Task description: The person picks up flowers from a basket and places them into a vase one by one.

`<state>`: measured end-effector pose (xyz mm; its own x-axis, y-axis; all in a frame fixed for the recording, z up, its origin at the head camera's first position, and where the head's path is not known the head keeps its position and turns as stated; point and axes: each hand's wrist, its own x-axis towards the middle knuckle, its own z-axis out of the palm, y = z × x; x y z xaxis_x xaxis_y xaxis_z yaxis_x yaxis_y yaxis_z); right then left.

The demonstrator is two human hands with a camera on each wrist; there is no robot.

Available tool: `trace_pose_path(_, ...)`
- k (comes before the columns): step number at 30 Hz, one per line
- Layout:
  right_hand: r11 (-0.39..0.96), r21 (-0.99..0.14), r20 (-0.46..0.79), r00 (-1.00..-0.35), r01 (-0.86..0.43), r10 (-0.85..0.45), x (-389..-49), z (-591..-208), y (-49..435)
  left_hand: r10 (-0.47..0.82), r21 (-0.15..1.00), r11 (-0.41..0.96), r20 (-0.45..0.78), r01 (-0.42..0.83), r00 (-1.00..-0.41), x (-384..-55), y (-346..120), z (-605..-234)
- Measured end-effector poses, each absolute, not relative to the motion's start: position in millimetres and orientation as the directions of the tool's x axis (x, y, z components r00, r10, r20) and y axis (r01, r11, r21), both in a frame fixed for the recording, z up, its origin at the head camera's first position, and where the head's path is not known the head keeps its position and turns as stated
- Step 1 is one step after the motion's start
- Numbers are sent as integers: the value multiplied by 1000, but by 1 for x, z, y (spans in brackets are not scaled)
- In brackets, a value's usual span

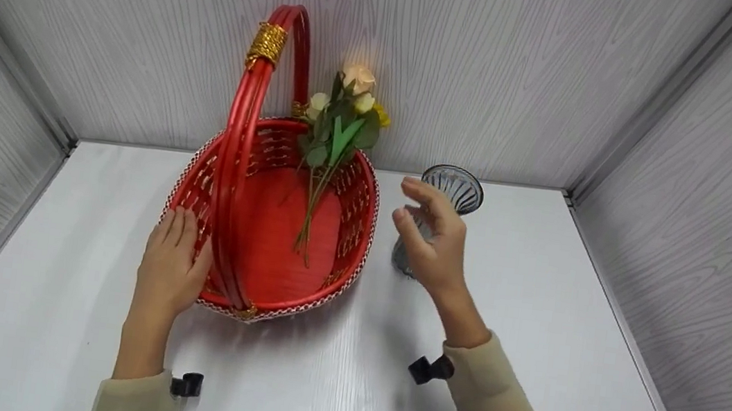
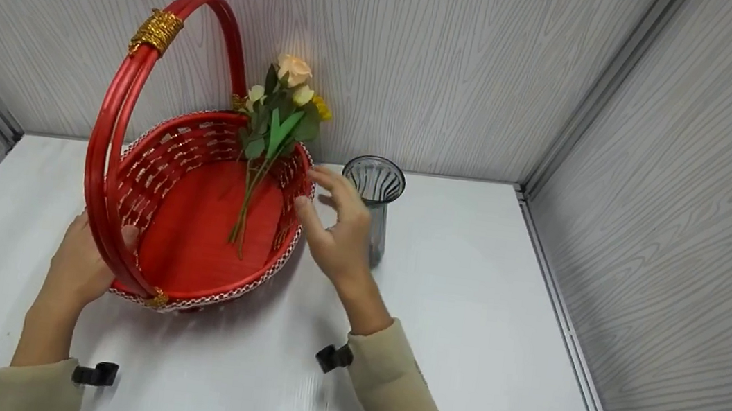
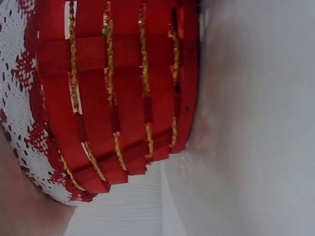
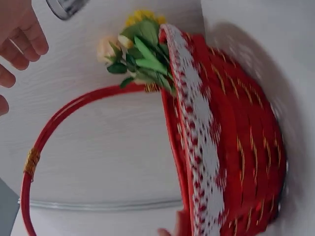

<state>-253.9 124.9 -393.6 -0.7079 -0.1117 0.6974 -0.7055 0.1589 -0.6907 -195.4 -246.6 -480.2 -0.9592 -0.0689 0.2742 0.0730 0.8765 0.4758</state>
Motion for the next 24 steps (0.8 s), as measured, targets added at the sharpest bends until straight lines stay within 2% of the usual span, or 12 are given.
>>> trace_pose_path(4, -90, -885, 466, -872, -457, -152, -245, -412, 98, -68, 505, 860, 240, 65, -968, -186, -244, -475)
trace_pose_path(7, -183, -945, 306, -930, -271, -205, -250, -421, 80, -69, 527, 848, 226, 63, -972, -183, -244, -464)
trace_pose_path(11, -249, -963, 162, -957, -100, -239, -263, -424, 59, -71, 524, 850, 228, 61, -971, -184, -244, -457)
trace_pose_path(15, -306, -951, 40, -970, 37, -241, -273, -422, 39, -37, 434, 899, 210, 60, -977, -186, -241, -462)
trace_pose_path(19, -342, -924, -90, -965, 174, -247, -285, -415, 20, -25, 362, 931, 189, 46, -982, -187, -238, -466)
trace_pose_path(24, -398, -860, -233, -939, 320, -251, -305, -406, -2, -29, 350, 936, 170, 33, -985, -190, -234, -466)
